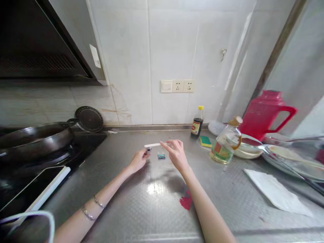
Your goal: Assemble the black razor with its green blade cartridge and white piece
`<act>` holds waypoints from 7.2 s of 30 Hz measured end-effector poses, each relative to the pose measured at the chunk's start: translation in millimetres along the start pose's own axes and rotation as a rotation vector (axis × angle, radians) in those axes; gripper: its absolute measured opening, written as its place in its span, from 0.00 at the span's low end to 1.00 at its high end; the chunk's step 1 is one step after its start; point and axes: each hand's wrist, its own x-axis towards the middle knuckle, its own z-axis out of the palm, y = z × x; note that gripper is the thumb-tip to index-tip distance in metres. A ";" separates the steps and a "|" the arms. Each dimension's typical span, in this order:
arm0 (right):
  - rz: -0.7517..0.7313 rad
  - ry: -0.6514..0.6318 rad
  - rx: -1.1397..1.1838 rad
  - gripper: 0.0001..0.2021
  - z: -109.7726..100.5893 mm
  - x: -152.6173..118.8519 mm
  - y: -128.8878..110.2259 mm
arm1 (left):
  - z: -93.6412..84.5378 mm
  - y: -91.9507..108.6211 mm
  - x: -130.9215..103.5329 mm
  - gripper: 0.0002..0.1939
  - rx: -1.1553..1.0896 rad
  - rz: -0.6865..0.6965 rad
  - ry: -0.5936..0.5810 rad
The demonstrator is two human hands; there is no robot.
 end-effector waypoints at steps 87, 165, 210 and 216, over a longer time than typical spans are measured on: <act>0.437 0.089 0.490 0.14 1.8 8.4 -0.4 | -13.9 42.5 -14.1 0.19 -0.892 -0.322 -0.463; 0.192 -0.005 0.025 0.11 -16.4 12.6 -0.4 | -6.9 36.4 -11.6 0.25 -0.678 -0.422 -0.235; 0.255 -0.103 0.187 0.11 -11.3 10.9 3.1 | -8.7 28.4 -12.2 0.14 -0.154 -0.255 0.127; 0.282 -0.090 0.214 0.12 -11.1 12.4 2.7 | -7.4 29.0 -12.7 0.17 -0.181 -0.258 0.112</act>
